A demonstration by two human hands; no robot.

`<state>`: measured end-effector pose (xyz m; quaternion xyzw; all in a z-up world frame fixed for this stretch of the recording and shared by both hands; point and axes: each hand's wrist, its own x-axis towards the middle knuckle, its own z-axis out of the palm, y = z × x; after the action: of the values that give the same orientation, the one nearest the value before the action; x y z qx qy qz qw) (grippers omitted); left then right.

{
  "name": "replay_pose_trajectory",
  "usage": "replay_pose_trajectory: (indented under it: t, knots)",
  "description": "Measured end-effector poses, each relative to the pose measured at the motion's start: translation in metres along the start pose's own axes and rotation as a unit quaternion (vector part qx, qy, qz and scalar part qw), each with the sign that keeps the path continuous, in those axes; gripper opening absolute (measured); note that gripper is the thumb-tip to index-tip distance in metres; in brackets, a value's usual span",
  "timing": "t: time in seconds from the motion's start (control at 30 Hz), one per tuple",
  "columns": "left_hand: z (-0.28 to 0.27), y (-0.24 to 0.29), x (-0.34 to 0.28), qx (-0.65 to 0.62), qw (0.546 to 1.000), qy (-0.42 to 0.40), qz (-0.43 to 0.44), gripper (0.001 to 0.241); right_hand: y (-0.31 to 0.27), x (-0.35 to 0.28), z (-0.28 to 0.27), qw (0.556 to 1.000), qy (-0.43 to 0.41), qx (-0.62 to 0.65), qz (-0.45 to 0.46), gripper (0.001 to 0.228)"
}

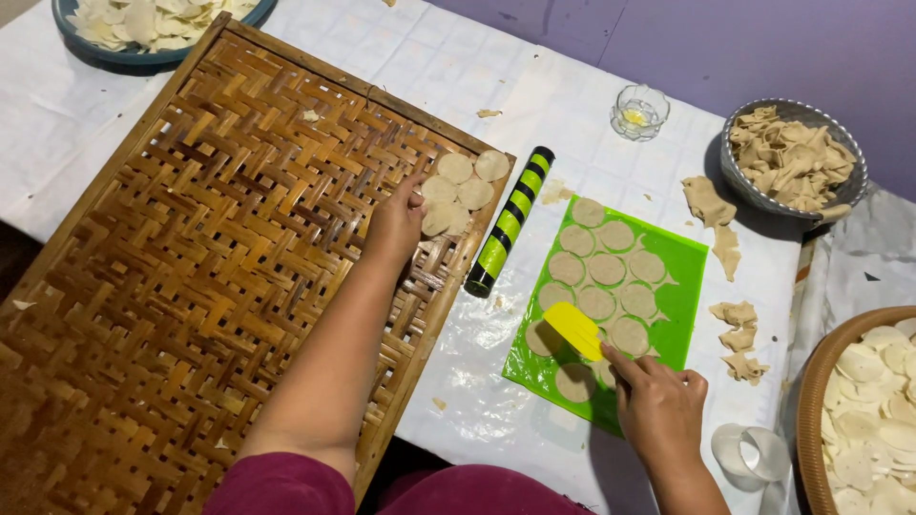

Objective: Rolling out dough, cutting it into circles, and placing them on a drying tray.

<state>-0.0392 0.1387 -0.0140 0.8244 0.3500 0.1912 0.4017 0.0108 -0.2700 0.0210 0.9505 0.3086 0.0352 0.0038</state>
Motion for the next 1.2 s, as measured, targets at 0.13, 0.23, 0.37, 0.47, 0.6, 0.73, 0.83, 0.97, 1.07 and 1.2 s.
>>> replay_pose_trajectory:
  t: [0.13, 0.23, 0.37, 0.47, 0.6, 0.73, 0.83, 0.97, 1.07, 1.2]
  knots:
    - [-0.002, -0.005, -0.003, 0.041, 0.999, 0.023, -0.006, 0.052, 0.014, -0.009, 0.003, 1.0, 0.009, -0.004, 0.019, 0.039]
    - [0.001, -0.014, -0.002, 0.05, 0.997, 0.051, -0.025, 0.054, 0.025, -0.016, 0.008, 0.999, 0.025, -0.012, 0.038, 0.039]
    - [0.0, -0.011, -0.001, 0.103, 0.992, 0.063, -0.028, 0.053, 0.034, -0.022, 0.01, 0.997, 0.049, -0.022, 0.047, 0.035]
    - [-0.008, 0.008, -0.008, 0.14, 0.988, 0.035, -0.05, 0.054, 0.042, -0.026, 0.012, 0.997, 0.044, -0.024, 0.066, 0.034]
    - [-0.005, 0.009, -0.004, 0.216, 0.975, 0.009, -0.058, 0.062, 0.061, -0.029, 0.012, 0.993, 0.033, -0.018, 0.114, 0.032]
    - [-0.018, 0.03, -0.012, 0.224, 0.972, -0.03, -0.069, 0.063, 0.083, -0.038, 0.007, 0.988, 0.085, 0.011, 0.13, 0.037]
    - [-0.011, 0.014, -0.009, 0.267, 0.962, -0.032, -0.052, 0.066, 0.102, -0.049, 0.006, 0.981, 0.086, -0.027, 0.173, 0.035]
    - [0.003, -0.006, -0.019, 0.258, 0.958, 0.094, 0.089, 0.061, 0.102, -0.063, -0.01, 0.974, 0.044, -0.079, 0.21, 0.037]
    - [0.013, 0.01, -0.044, 0.212, 0.963, 0.089, 0.142, 0.055, 0.088, -0.069, -0.018, 0.967, -0.067, -0.072, 0.235, 0.039]
    - [0.036, 0.042, -0.098, 0.113, 0.965, 0.027, 0.236, 0.05, 0.084, -0.082, -0.008, 0.966, -0.111, -0.116, 0.201, 0.038]
